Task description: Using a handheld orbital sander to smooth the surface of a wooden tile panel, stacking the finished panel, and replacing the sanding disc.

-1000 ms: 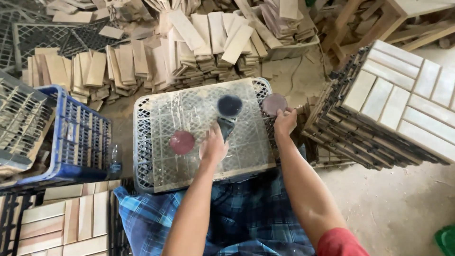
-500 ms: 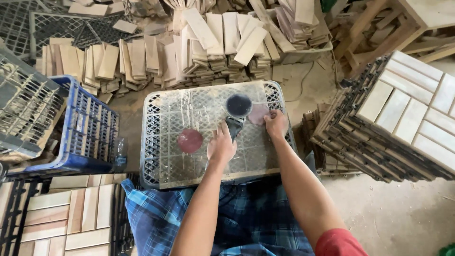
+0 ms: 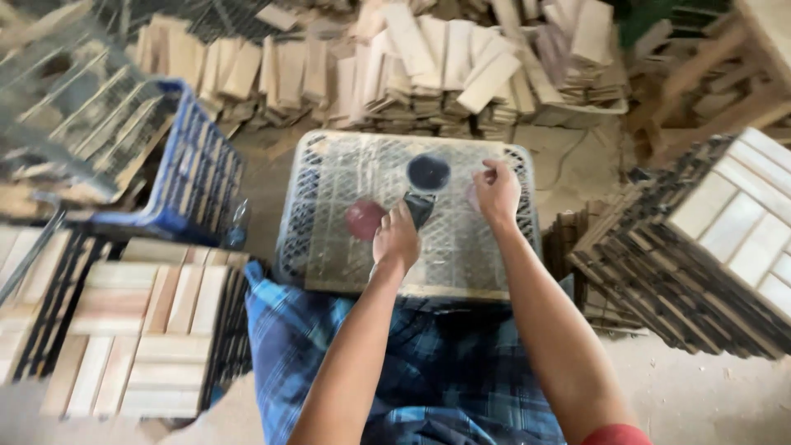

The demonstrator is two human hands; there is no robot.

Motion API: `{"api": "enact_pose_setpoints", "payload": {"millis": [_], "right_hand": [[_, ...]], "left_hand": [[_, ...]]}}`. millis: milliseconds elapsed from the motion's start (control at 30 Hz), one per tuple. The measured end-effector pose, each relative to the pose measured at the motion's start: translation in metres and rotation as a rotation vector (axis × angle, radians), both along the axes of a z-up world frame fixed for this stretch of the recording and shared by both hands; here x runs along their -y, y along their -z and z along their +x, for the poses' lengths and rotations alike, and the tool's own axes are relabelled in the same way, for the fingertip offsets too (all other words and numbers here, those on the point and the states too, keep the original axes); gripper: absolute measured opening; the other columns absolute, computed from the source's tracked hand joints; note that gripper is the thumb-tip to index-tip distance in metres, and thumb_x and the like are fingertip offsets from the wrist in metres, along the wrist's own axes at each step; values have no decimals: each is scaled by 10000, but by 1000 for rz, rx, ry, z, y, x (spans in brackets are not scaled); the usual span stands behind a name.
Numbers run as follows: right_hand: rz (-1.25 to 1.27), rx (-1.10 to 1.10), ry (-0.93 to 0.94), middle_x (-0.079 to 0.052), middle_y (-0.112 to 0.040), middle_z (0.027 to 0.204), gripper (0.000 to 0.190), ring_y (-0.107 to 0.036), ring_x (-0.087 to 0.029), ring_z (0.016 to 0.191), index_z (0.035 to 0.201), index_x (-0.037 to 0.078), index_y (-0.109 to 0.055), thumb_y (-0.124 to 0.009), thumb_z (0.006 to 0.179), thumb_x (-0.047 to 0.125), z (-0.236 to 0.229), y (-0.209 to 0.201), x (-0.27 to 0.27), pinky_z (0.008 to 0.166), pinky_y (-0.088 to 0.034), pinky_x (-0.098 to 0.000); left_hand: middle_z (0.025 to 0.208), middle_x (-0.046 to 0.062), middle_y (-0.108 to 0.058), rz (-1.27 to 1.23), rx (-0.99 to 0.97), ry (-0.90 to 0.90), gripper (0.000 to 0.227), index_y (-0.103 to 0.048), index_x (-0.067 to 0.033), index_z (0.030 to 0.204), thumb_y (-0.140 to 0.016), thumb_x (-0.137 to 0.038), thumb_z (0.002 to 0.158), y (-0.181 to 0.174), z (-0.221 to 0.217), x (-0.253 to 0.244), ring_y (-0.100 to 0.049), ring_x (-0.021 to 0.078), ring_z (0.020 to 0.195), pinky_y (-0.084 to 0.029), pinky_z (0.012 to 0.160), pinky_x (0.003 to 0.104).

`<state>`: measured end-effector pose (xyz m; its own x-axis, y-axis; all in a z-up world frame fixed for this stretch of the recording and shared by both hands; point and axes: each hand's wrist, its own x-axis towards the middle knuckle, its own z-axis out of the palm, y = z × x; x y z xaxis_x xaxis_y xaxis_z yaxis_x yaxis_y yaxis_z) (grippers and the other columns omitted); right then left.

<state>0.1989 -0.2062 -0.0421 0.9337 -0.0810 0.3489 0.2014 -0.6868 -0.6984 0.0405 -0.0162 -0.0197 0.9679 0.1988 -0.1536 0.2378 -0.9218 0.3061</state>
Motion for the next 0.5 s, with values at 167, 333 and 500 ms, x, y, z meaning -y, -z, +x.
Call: {"api": "enact_pose_setpoints", "payload": {"millis": [167,333,500], "right_hand": [[-85,168,-204,-58,-651,950,292,-693,-300,928,1120,193,-728,-767,843,275,-43,-54,-77,845,-565,-417],[-311,295,-501,-90,-619,1030,307,-666,-355,999,1184,150,-673,-727,884,185,-84,-81,-154,843,-575,-448],[-514,126,-774,-89,-596,1106,413,-688,-369,999,1231,173,-629,-741,833,195,-55,-15,-185,854,-603,-452]], "left_hand": [[1217,164,-589,165,253,-93,666,-400,39,1480,-604,-237,910,13,-22,-8,-619,310,1102,-593,807,412],[1264,192,-520,58,157,-31,908,-283,45,1537,-727,-383,871,15,-32,-12,-562,360,1167,-554,871,479],[1100,112,-514,70,236,-42,654,-521,-40,1263,-665,-503,824,53,-24,-16,-545,328,1058,-473,817,471]]}}
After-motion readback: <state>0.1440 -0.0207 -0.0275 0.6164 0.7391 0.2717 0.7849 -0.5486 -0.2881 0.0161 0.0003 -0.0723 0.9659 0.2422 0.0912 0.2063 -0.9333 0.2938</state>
